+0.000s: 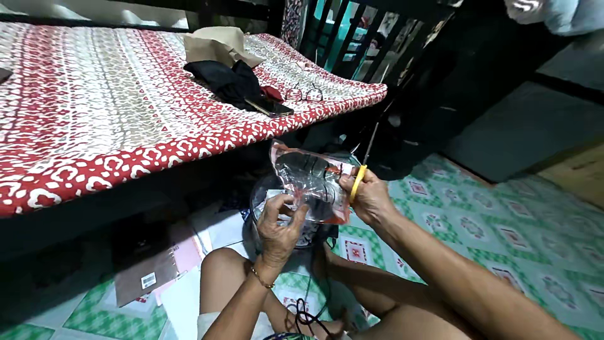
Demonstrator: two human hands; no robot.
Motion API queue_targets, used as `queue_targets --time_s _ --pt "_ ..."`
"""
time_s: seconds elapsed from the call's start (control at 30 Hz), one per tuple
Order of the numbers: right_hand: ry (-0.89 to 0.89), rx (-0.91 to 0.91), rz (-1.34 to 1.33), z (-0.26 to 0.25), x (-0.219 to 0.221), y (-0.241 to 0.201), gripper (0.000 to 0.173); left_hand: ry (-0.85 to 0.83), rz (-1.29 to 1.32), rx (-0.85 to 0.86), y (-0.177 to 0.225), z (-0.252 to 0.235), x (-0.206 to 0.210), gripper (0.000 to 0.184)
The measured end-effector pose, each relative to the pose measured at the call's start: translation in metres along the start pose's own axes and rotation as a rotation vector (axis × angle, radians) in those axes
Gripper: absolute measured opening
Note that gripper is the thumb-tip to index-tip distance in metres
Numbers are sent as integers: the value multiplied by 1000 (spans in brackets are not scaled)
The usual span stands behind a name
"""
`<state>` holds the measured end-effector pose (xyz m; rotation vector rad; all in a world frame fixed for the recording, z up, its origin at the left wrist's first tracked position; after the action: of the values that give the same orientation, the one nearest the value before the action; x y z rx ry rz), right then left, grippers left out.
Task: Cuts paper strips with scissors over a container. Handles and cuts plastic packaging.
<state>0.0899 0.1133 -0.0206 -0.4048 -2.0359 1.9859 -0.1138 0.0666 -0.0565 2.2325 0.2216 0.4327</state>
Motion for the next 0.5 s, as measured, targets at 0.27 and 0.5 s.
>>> queue_targets --time_s 0.27,0.5 --pt "-38 -132 174 -10 -29 -14 22 -263 -390 277 -4 -4 -30 16" --pt "17 -268 17 6 -28 -20 27 -234 -369 -209 -31 10 -51 20"
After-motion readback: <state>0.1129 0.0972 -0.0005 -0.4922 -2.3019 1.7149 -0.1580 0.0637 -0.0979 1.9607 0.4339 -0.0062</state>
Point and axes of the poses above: each hand's wrist, its own z-axis away from the middle knuckle, its own x-axis out of the palm, y = z × x, the point moved 6 cm from there along -z, towards the middle knuckle, and after that the axes turned 8 degrees about -x, right-handed, at the moved point
